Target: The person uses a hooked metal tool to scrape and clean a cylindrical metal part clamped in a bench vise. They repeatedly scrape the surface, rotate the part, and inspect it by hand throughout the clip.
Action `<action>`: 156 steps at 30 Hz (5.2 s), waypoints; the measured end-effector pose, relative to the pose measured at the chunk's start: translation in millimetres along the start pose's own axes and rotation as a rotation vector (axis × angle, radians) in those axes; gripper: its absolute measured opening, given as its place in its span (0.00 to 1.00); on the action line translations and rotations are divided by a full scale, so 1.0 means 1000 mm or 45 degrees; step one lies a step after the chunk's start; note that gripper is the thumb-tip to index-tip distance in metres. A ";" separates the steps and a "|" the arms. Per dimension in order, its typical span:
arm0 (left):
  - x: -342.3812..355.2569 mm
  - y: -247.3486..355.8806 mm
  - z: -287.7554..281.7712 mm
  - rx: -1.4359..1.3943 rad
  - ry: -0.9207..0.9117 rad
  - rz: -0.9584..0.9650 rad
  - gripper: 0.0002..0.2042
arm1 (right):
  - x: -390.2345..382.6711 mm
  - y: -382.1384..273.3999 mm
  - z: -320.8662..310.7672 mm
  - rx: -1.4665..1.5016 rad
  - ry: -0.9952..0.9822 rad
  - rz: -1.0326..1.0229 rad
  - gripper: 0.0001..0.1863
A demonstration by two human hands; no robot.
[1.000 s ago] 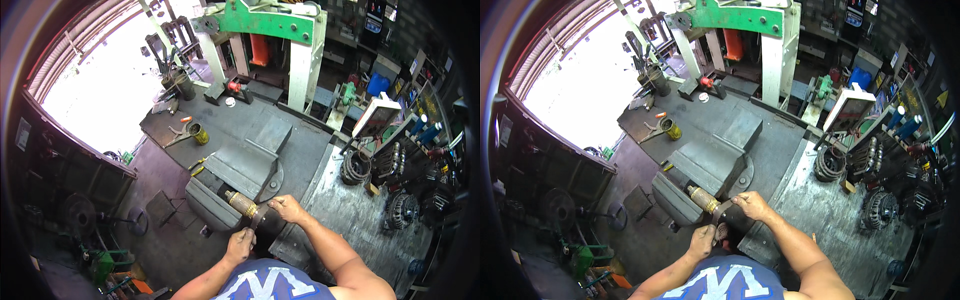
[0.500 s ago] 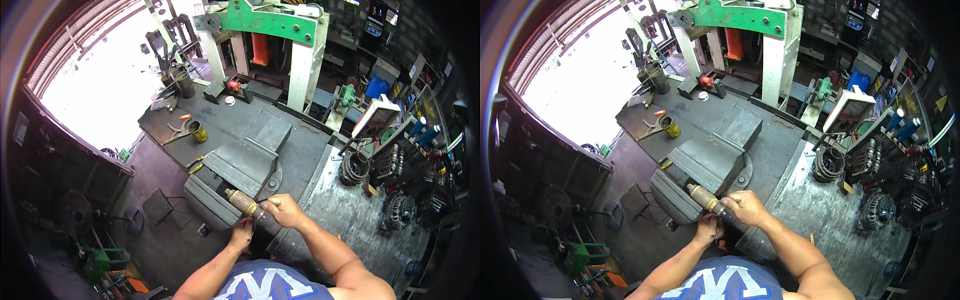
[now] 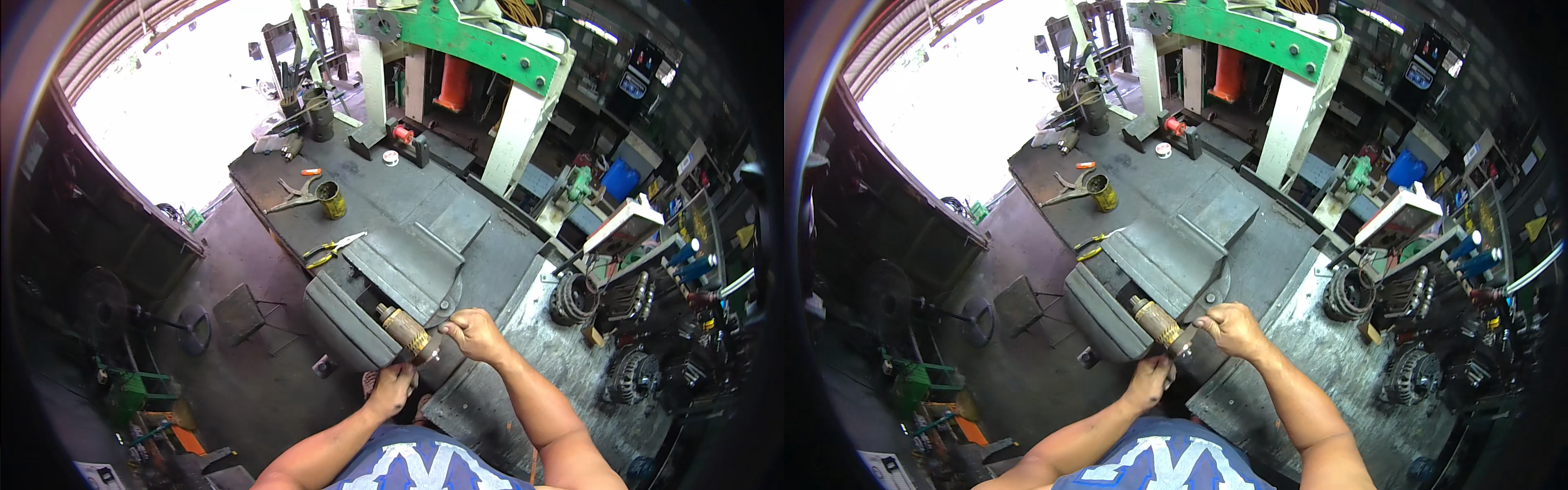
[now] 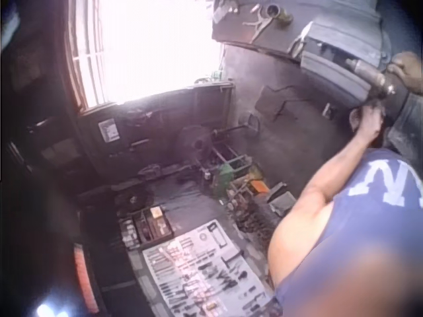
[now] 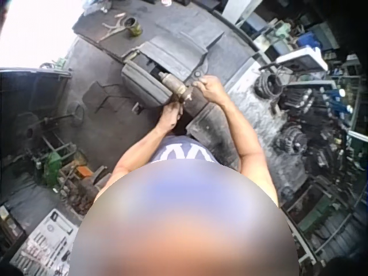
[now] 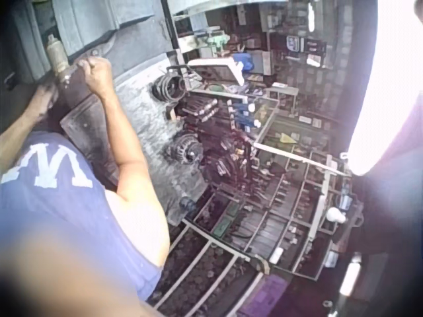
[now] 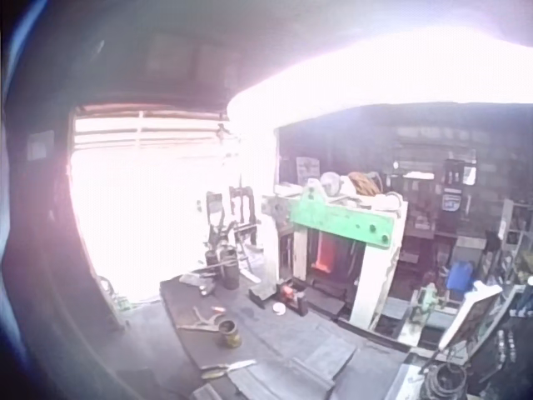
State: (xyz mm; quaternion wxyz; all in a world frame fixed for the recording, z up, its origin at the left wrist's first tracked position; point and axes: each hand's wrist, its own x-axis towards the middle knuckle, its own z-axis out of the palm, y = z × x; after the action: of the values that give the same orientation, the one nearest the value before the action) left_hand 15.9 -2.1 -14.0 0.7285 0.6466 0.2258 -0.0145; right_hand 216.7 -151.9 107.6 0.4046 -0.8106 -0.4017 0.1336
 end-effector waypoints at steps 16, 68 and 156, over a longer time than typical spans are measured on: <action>0.008 0.007 -0.002 0.138 -0.062 0.165 0.26 | -0.009 -0.013 -0.014 -0.170 -0.137 -0.232 0.25; -0.019 0.028 -0.016 0.118 0.009 -0.031 0.27 | -0.014 0.017 -0.001 0.008 -0.170 -0.391 0.21; -0.022 0.026 -0.008 0.072 -0.001 0.050 0.27 | -0.032 0.018 0.030 0.215 0.114 0.231 0.20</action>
State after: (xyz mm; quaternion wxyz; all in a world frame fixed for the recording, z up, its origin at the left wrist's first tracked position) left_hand 2.0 3.5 17.6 0.7101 0.6713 0.2123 -0.0070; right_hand 189.0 -165.9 71.3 0.4753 -0.8118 -0.2955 0.1667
